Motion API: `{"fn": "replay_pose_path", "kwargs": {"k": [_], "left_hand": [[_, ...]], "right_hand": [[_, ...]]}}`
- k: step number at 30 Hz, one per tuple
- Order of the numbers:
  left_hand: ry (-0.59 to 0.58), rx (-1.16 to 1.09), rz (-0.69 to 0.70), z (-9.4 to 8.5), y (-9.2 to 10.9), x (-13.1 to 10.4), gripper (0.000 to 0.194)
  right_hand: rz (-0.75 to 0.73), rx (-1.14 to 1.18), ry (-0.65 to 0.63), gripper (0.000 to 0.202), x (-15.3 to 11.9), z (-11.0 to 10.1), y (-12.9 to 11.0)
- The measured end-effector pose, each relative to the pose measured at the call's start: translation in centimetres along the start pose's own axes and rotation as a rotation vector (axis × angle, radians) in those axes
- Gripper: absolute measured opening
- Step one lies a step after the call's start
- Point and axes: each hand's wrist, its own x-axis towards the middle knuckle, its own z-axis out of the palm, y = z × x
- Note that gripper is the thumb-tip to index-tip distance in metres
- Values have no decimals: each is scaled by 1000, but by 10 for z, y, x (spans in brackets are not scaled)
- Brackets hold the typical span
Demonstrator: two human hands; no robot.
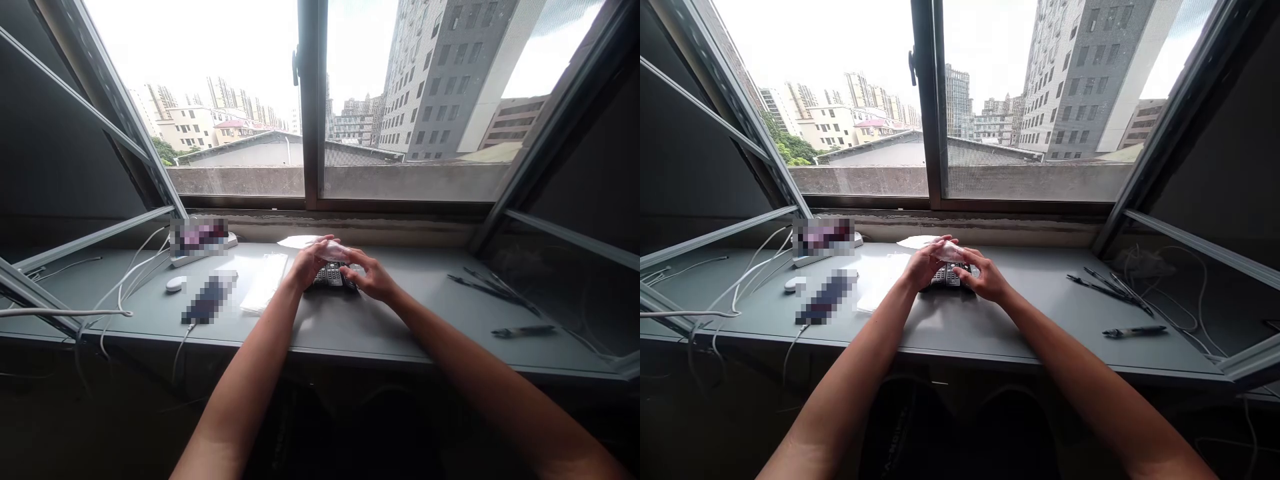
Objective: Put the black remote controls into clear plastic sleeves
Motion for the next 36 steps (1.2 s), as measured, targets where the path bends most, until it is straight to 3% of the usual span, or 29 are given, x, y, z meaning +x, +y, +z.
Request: {"fn": "replay_pose_path", "kwargs": {"k": [7,12,18,24,31,36], "left_hand": [[-14,4,13,1,-2,-1,33],[-67,81,-30,3,-1,-3,34],[91,-88,0,4,-1,2,34],[53,-74,-54,7,-4,2,29],[217,-197,95,-5,-5,11,33],[201,-193,80,-6,-5,13,29]], "right_hand": [[112,-3,-115,58,0,-4,-1],[104,39,-153,66,-1,-2,-3],[116,139,-163,59,1,-7,-7],[157,181,-189,67,1,-6,-8],[170,246,-188,68,3,-11,-10],[175,264,-171,64,2,-7,-10]]}}
